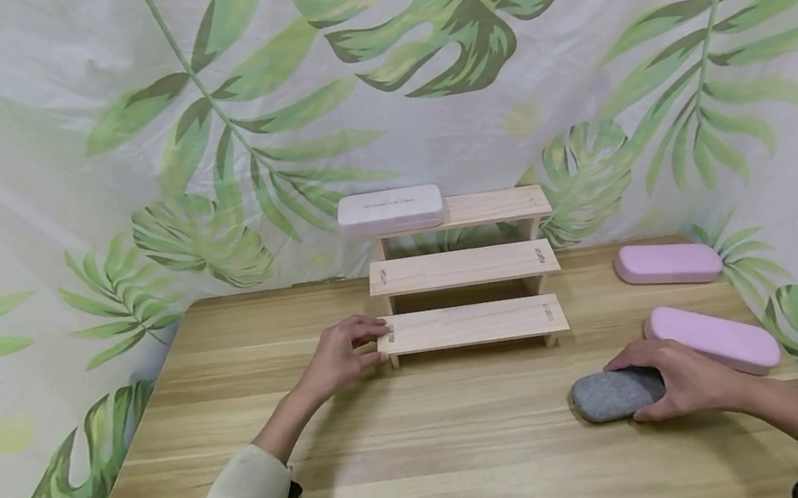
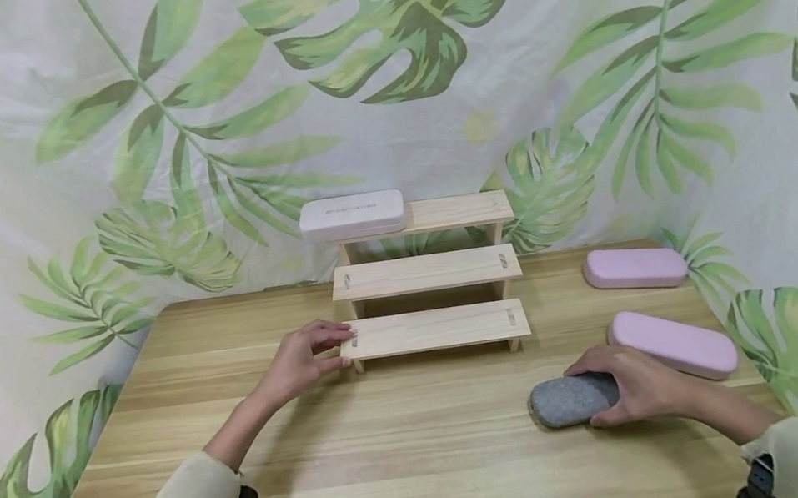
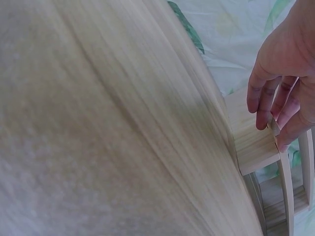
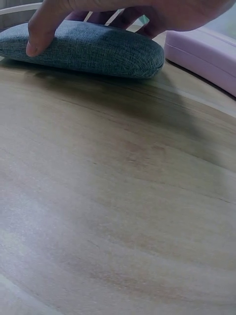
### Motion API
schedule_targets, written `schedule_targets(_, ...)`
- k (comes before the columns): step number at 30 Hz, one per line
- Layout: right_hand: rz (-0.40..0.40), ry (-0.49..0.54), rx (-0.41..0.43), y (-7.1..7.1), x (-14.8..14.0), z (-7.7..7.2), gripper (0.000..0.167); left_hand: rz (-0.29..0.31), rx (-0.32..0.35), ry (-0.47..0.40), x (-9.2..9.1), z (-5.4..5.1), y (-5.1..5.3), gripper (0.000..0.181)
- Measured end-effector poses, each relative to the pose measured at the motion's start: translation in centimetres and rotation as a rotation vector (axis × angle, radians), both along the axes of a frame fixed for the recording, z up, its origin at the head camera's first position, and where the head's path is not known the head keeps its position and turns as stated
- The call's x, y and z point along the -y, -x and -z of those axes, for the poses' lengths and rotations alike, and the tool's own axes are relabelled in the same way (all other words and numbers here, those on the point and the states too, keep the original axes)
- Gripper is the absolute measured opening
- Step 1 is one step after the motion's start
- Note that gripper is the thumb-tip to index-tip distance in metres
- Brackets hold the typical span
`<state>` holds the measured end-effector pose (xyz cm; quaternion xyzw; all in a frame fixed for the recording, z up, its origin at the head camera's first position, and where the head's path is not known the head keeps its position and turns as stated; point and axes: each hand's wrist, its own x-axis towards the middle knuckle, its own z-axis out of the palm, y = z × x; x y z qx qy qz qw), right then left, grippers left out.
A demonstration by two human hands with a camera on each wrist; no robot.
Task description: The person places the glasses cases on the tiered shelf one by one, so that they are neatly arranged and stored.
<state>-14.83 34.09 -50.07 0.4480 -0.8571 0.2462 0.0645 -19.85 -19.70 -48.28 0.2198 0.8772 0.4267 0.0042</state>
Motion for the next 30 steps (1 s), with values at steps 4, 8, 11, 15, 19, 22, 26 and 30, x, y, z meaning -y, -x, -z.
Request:
schedule_targets(4, 0.003, -0.011, 0.008, 0.0, 0.2, -0.2, 0.066, 0.005, -0.011, 0.006, 0.0, -0.1, 0.0, 0.04)
schedule_targets(8, 0.001, -0.005, 0.006, 0.2, 0.5, -0.6, 0.065, 0.005, -0.014, 0.009, 0.0, -0.2, 0.1, 0.04)
schedule_targets(11, -0.011, 0.005, -0.006, 0.5, 0.6, -1.0, 0.066, 0.006, -0.008, 0.006, 0.0, -0.1, 0.1, 0.04)
schedule_targets(15, -0.021, 0.007, -0.013, 0.7, 0.8, -1.4, 0.065, 0.003, -0.004, 0.002, 0.0, 0.1, 0.0, 0.04)
schedule_targets(19, -0.006, -0.011, -0.008, 0.8, 1.1, -2.0, 0.064, -0.001, -0.01, 0.006, 0.0, 0.2, 0.0, 0.04)
schedule_targets(22, 0.008, -0.029, -0.01, 1.0, 1.2, -2.5, 0.063, -0.001, -0.011, 0.008, 0.0, 0.2, 0.0, 0.04)
schedule_targets(26, 0.007, -0.041, -0.032, 1.5, 1.6, -3.2, 0.063, 0.0, -0.011, 0.005, 0.0, 0.2, 0.0, 0.04)
schedule_targets(30, 0.002, -0.044, -0.062, 2.1, 1.9, -4.0, 0.065, 0.004, -0.018, 0.005, 0.1, 0.2, 0.0, 0.04)
